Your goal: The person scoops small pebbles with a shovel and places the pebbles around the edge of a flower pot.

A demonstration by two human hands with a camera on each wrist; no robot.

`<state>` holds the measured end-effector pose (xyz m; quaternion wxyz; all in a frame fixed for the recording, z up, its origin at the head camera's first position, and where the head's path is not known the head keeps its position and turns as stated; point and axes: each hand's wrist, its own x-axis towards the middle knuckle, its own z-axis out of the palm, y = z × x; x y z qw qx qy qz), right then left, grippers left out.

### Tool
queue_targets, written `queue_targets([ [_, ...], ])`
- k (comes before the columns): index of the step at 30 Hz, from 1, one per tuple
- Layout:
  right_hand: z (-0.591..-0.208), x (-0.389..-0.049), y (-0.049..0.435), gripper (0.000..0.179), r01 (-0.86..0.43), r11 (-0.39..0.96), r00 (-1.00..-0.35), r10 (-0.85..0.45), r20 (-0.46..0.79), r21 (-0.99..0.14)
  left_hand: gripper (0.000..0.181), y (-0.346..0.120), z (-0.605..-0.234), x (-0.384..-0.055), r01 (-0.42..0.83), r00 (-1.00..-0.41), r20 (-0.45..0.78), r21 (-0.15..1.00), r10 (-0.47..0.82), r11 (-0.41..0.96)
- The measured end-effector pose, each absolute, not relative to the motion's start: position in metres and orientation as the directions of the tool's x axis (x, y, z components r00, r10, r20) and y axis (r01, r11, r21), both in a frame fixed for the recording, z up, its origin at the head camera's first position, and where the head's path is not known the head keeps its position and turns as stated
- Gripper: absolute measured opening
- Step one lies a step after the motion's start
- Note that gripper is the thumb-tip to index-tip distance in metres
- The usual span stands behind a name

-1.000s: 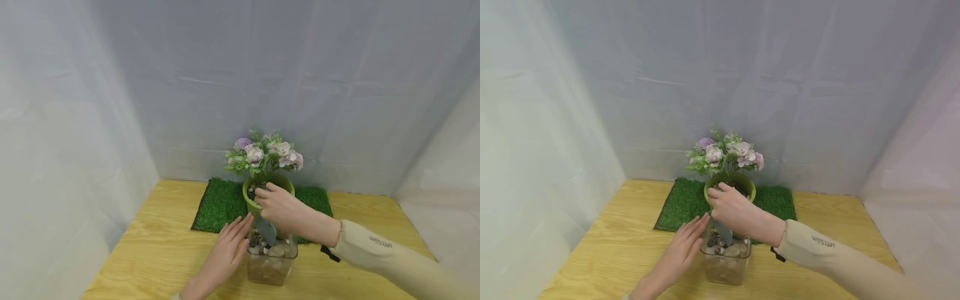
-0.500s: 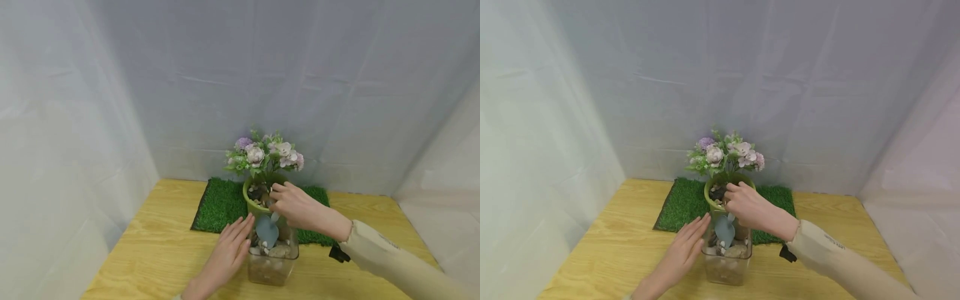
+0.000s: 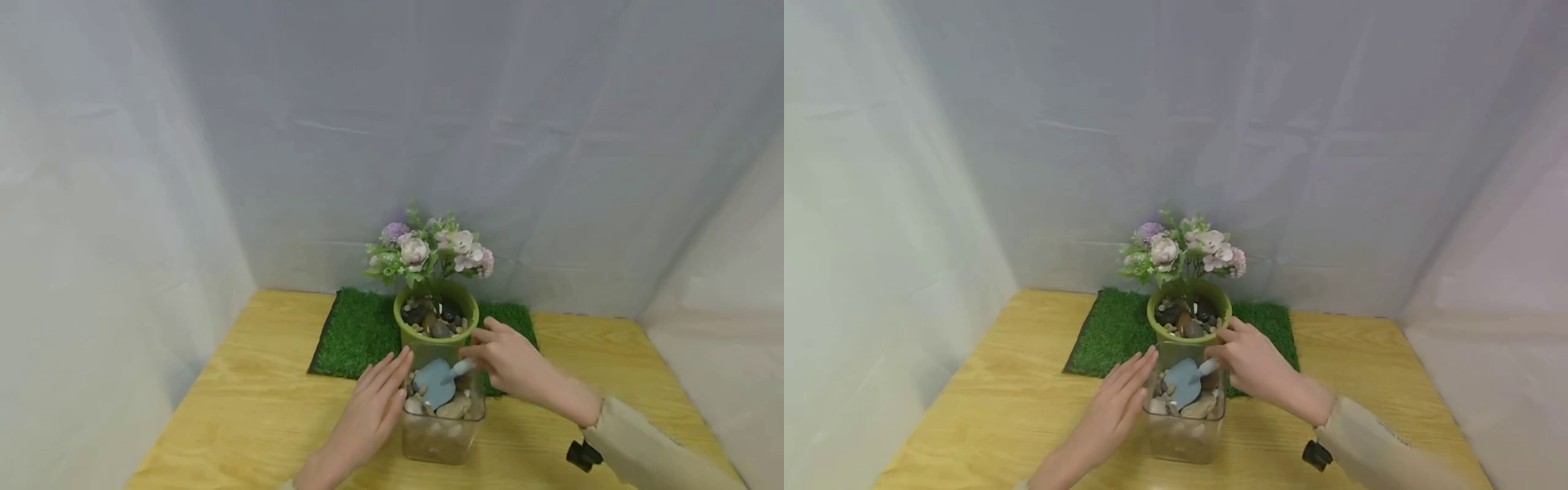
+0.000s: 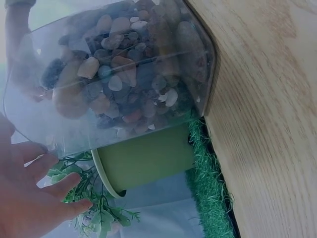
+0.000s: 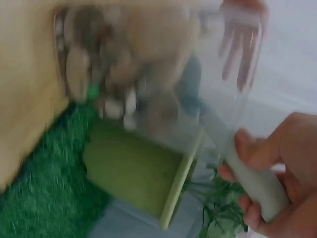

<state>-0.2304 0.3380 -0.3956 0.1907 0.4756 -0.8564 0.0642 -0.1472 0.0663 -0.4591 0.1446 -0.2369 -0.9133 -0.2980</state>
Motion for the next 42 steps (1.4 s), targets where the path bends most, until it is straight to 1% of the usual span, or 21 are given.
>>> queue_targets([
  [2,-0.4,-0.224,0.335,0.02,-0.822,0.563,-0.483,-0.766,0.424,0.081,0.051,0.065,-0.459,-0.145,0.515,-0.847,0.41,0.47,0.34,0.717],
  [6,-0.4,-0.205,0.325,0.027,-0.787,0.571,-0.424,-0.777,0.466,0.236,0.053,0.065,-0.46,-0.143,0.524,-0.835,0.435,0.444,0.337,0.727],
  [8,-0.4,-0.198,0.321,0.029,-0.767,0.581,-0.418,-0.775,0.474,0.273,0.053,0.065,-0.46,-0.143,0.53,-0.829,0.447,0.435,0.337,0.727],
  [10,-0.4,-0.197,0.321,0.028,-0.761,0.603,-0.451,-0.756,0.474,0.239,0.054,0.066,-0.46,-0.143,0.529,-0.83,0.445,0.437,0.336,0.727],
  [14,-0.405,-0.205,0.33,0.024,-0.758,0.649,-0.541,-0.682,0.492,0.066,0.055,0.066,-0.458,-0.144,0.523,-0.835,0.434,0.435,0.338,0.733],
  [17,-0.405,-0.21,0.335,0.022,-0.755,0.655,-0.576,-0.655,0.49,-0.011,0.054,0.066,-0.457,-0.144,0.526,-0.832,0.437,0.425,0.342,0.736],
  [20,-0.402,-0.21,0.335,0.022,-0.744,0.666,-0.608,-0.639,0.471,-0.055,0.053,0.066,-0.456,-0.144,0.529,-0.83,0.442,0.427,0.342,0.733],
  [23,-0.402,-0.209,0.335,0.022,-0.733,0.677,-0.619,-0.626,0.474,-0.063,0.054,0.067,-0.455,-0.144,0.532,-0.829,0.442,0.432,0.343,0.728],
  [24,-0.402,-0.208,0.334,0.022,-0.733,0.678,-0.61,-0.627,0.485,-0.045,0.054,0.067,-0.456,-0.143,0.531,-0.83,0.44,0.433,0.344,0.728],
  [26,-0.405,-0.205,0.332,0.023,-0.742,0.67,-0.559,-0.645,0.521,0.034,0.054,0.066,-0.456,-0.143,0.53,-0.83,0.439,0.435,0.343,0.728],
  [30,-0.41,-0.197,0.325,0.027,-0.744,0.624,-0.396,-0.698,0.596,0.237,0.054,0.065,-0.457,-0.143,0.53,-0.828,0.449,0.436,0.335,0.727],
  [31,-0.411,-0.195,0.324,0.028,-0.742,0.62,-0.376,-0.7,0.607,0.256,0.054,0.064,-0.456,-0.143,0.531,-0.827,0.453,0.436,0.332,0.727],
  [32,-0.411,-0.194,0.323,0.029,-0.743,0.621,-0.374,-0.695,0.614,0.25,0.055,0.064,-0.456,-0.143,0.532,-0.826,0.457,0.435,0.332,0.726],
  [34,-0.411,-0.194,0.323,0.027,-0.741,0.644,-0.42,-0.665,0.617,0.19,0.055,0.064,-0.455,-0.143,0.535,-0.822,0.463,0.43,0.332,0.727],
  [38,-0.41,-0.198,0.329,0.027,-0.73,0.683,-0.553,-0.592,0.586,0.001,0.055,0.064,-0.455,-0.144,0.535,-0.821,0.461,0.417,0.337,0.735],
  [40,-0.41,-0.2,0.333,0.026,-0.724,0.686,-0.592,-0.568,0.571,-0.068,0.055,0.065,-0.456,-0.144,0.534,-0.822,0.456,0.406,0.342,0.741],
  [42,-0.409,-0.201,0.337,0.025,-0.721,0.683,-0.614,-0.552,0.564,-0.117,0.054,0.065,-0.457,-0.144,0.535,-0.821,0.451,0.396,0.349,0.746],
])
